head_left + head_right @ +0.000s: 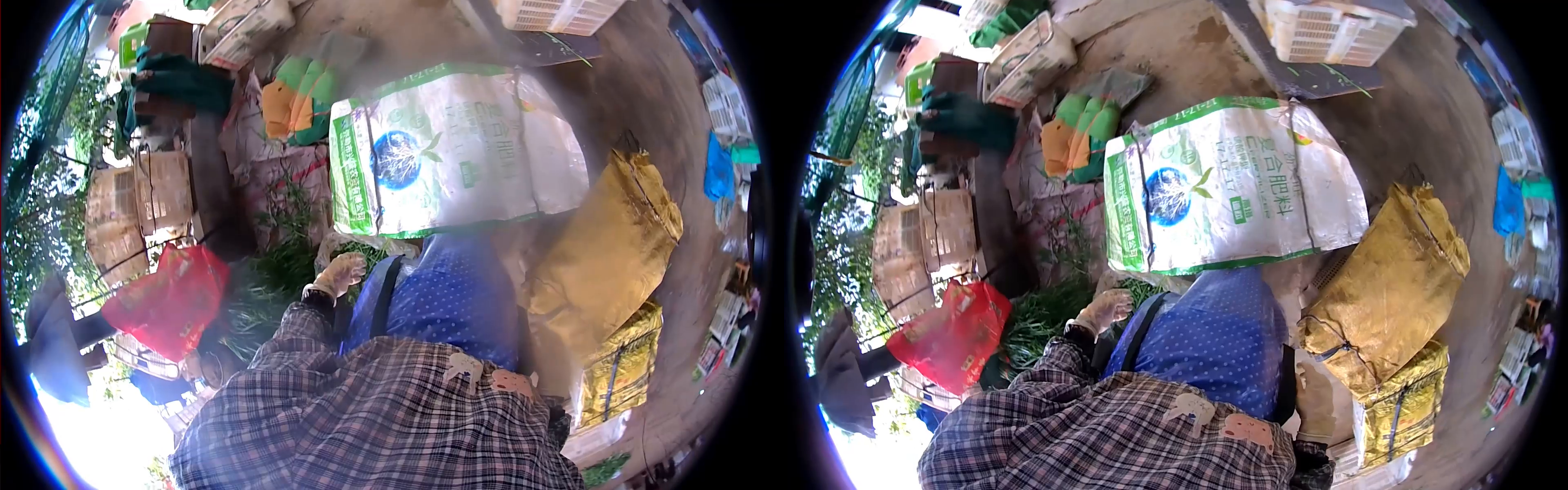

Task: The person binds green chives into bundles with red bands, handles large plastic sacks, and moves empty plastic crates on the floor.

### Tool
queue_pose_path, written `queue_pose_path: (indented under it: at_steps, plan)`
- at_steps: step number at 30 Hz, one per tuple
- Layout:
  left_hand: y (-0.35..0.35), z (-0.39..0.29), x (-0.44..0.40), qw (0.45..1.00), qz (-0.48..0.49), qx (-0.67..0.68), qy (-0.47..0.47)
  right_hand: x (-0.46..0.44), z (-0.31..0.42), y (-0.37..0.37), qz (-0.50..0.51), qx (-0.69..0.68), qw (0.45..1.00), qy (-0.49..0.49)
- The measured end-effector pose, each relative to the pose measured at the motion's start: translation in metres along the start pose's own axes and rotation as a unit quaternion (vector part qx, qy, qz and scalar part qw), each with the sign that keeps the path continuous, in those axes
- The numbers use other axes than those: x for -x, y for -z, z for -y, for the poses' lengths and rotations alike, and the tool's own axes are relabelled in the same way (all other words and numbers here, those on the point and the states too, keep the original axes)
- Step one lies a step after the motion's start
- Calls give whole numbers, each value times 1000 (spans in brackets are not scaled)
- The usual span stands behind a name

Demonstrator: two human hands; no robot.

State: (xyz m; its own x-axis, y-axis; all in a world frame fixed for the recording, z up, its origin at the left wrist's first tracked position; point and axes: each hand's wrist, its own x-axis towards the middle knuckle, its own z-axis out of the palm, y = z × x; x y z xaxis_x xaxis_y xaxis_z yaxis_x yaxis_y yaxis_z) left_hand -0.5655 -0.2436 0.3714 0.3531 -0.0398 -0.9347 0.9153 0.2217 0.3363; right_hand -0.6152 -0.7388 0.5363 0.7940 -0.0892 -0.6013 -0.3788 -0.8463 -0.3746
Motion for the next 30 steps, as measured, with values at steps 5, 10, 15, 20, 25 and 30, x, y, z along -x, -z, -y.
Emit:
queue_pose_path:
  at_steps: [5, 10, 15, 20, 25, 30]
  plan:
    - [10, 17, -3, 1000, 1, 22, 7, -21, -25, -5, 18, 6, 1000, -15]
    - [-4, 64, 17, 975, 123, 186, 2, -50, -32, 18, 103, 44, 994, -18]
    - [-54, 87, 70, 985, -21, 162, -50, -64, -48, 38, 47, 63, 996, 43]
    - [-38, 110, 54, 959, 139, 243, -46, -69, -61, 59, 19, 83, 995, 55]
    - [-49, 97, 43, 865, 21, -435, -250, -59, -77, 67, 7, 71, 997, 8]
    - [-96, 12, 20, 909, 87, -367, -177, -21, -100, 64, -73, -23, 997, 20]
